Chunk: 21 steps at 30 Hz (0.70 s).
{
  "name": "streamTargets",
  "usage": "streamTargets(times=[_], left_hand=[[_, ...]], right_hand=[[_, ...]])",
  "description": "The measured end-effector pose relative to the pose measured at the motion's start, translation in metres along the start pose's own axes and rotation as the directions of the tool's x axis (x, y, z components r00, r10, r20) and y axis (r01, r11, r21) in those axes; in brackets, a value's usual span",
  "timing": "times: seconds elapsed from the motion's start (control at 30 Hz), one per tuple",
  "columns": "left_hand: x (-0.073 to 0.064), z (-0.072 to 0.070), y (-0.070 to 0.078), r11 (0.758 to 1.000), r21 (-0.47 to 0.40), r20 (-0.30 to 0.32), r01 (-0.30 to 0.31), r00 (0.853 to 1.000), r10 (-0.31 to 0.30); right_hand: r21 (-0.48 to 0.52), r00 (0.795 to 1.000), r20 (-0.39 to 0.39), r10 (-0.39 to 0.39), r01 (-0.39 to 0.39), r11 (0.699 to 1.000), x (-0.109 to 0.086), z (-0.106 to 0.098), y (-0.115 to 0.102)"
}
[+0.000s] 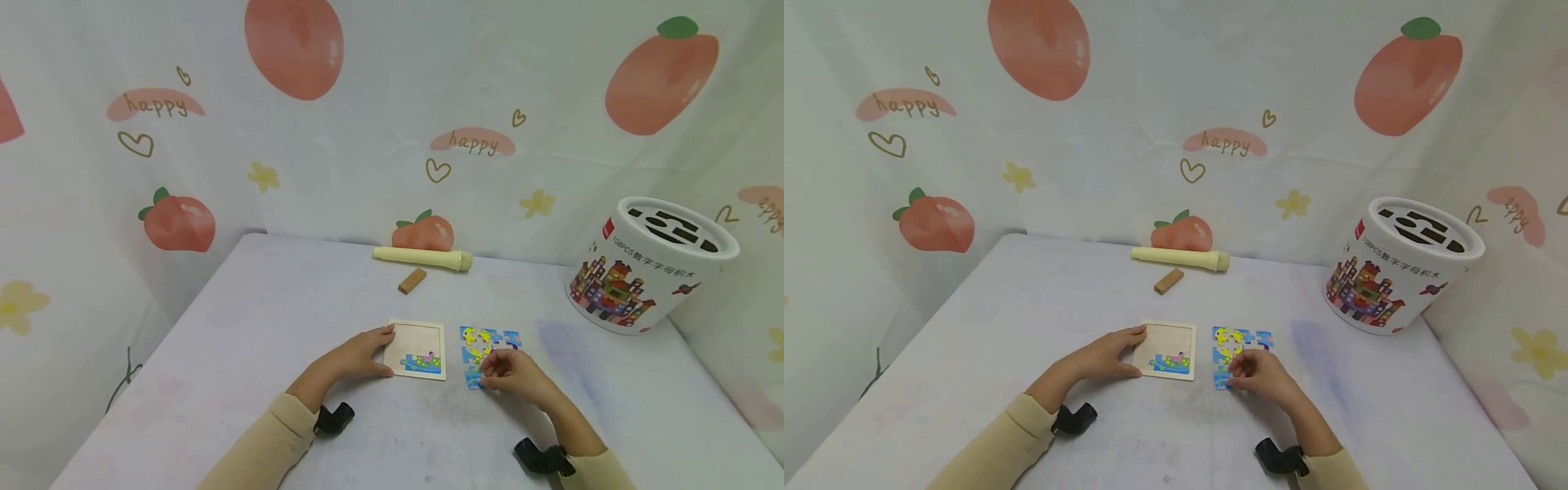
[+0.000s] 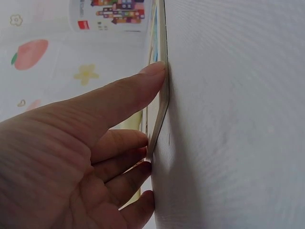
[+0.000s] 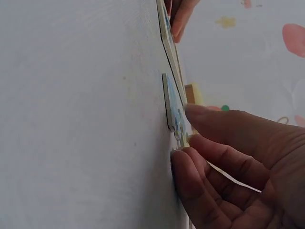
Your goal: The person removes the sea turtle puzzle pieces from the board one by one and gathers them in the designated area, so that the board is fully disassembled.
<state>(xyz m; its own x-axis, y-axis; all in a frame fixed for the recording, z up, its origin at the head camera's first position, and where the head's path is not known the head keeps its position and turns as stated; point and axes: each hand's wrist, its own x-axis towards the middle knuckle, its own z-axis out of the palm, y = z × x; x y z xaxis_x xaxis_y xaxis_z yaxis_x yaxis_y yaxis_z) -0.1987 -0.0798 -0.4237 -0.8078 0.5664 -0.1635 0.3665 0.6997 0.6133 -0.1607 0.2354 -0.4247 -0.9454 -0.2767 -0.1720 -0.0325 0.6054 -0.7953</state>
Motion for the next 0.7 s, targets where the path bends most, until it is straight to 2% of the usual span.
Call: streamTargets(times=[0.27, 0.7], left_hand=[[-0.0009, -0.0011, 0.0022, 1.0, 0.003, 0.006, 0.003, 1.0, -0.003], [-0.0015, -0.001, 0.0041, 1.0, -0.01, 0.01, 0.019, 1.0, -0.019]], right_hand=[[-0.087, 0.998, 0.02, -0.059, 0.06, 0.994, -0.0017, 0.0015, -0.0018], [-0.117, 0.996, 0.021, -0.087, 0.089, 0.989, -0.002, 0.002, 0.0001]])
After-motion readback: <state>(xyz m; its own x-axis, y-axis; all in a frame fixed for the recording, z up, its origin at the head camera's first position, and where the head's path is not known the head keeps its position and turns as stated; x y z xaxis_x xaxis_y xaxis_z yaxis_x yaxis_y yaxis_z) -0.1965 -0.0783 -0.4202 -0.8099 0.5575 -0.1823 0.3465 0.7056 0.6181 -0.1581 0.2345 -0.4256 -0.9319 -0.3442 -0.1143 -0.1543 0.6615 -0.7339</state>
